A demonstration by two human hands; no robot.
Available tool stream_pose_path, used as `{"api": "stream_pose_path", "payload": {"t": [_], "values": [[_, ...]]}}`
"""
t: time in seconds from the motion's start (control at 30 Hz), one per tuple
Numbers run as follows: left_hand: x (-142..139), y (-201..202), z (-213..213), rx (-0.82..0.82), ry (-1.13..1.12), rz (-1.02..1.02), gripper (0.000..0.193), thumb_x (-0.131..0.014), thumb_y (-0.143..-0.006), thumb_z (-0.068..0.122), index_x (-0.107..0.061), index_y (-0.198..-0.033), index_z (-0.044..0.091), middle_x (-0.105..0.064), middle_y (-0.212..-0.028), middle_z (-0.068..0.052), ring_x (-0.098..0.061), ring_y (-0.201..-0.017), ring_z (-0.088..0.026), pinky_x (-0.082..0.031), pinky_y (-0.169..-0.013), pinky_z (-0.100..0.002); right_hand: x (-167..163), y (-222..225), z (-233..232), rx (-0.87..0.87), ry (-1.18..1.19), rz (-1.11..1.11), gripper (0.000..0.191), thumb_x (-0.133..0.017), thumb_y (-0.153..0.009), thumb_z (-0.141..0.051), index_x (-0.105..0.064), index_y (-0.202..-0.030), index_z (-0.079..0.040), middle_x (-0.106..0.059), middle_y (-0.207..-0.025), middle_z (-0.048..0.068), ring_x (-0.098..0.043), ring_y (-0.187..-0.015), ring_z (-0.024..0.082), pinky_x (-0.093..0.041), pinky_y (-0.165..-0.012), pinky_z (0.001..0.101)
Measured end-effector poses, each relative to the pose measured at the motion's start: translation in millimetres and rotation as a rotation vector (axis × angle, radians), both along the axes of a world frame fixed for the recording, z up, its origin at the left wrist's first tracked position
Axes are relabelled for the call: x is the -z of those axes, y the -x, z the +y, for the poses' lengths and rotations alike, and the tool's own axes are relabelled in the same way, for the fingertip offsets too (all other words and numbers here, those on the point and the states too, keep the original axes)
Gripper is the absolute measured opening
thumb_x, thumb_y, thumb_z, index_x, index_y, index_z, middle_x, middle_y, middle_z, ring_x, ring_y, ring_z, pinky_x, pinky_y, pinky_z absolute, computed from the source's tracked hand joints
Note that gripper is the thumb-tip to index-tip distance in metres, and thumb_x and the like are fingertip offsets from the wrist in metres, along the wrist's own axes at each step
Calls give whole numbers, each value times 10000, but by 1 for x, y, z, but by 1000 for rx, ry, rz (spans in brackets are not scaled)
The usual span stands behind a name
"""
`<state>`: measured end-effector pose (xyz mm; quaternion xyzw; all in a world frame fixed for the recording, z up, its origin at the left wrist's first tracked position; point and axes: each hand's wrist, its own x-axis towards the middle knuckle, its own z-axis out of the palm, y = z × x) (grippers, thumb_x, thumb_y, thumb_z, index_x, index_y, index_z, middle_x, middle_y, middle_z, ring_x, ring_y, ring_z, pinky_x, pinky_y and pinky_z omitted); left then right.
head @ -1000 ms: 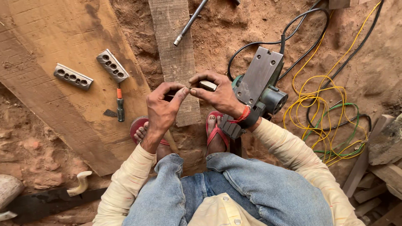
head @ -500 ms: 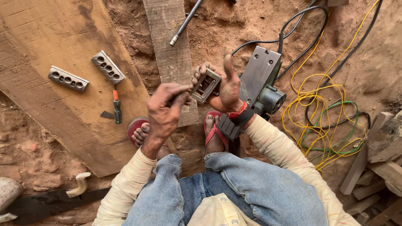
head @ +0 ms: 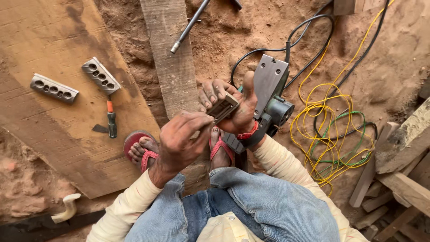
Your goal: The person sits on the ground and assembles a small metal electrical component. They use a screwdriver to tighten screws into the component, then insert small metal pins into its holes. Finally, they place the assembled component onto a larger metal plate attached to a power tool.
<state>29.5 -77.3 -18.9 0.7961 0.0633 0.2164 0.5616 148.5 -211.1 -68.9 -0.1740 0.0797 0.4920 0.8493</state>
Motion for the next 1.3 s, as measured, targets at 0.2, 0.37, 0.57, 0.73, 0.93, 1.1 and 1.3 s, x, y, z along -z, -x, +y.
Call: {"api": "stream_pose_path", "payload": {"t": [0.2, 0.37, 0.57, 0.73, 0.93, 1.1, 1.3], "values": [[6, -3, -5, -31, -44, 2, 252, -800, -827, -43, -676, -1034, 31, -724, -1005, -95, -734, -928, -247, -613, -804, -349, -7, 1, 3, 76, 31, -44, 790, -331, -963, -819, -536, -816, -71, -496, -861, 65, -520, -844, 216, -476, -813, 383], [11, -6, -11, -40, -87, -63, 243, -812, -812, -38, -651, -980, 35, -711, -964, -78, -707, -879, -236, -591, -750, -354, -17, 4, 6, 162, 44, -119, 802, -341, -966, -826, -522, -792, -64, -485, -805, 56, -501, -810, 198, -464, -772, 333], [12, -7, -14, -66, -124, -87, 262, -817, -792, -45, -598, -898, 56, -678, -919, -74, -662, -795, -236, -553, -652, -353, -25, 5, 8, 199, 72, -177, 773, -358, -962, -804, -526, -809, -66, -479, -806, 58, -509, -811, 201, -478, -778, 350], [12, -8, -8, -22, -178, -119, 278, -808, -759, -57, -582, -881, 51, -640, -877, -72, -628, -745, -243, -525, -613, -368, -26, 5, 9, 222, 89, -209, 756, -370, -984, -785, -533, -820, -66, -481, -808, 64, -508, -802, 207, -482, -779, 359], [1, -8, -6, 6, -258, -61, 256, -793, -793, -26, -593, -942, 29, -650, -898, -91, -649, -793, -267, -545, -657, -383, -26, 9, 8, 248, 126, -326, 723, -398, -1002, -745, -543, -830, -59, -477, -811, 64, -501, -784, 196, -479, -771, 361], [-3, -8, -8, 44, -346, 35, 247, -793, -820, 7, -607, -983, 3, -640, -882, -128, -657, -789, -278, -565, -663, -396, -25, 13, 9, 277, 177, -435, 739, -421, -1032, -727, -546, -797, -37, -484, -816, 80, -499, -770, 188, -470, -773, 345], [1, -9, -6, 57, -321, -17, 250, -803, -897, 33, -618, -1059, -15, -665, -955, -144, -674, -818, -245, -592, -695, -373, -25, 12, 7, 289, 205, -488, 705, -422, -1045, -701, -569, -850, -39, -505, -820, 87, -514, -788, 198, -496, -775, 359]]}}
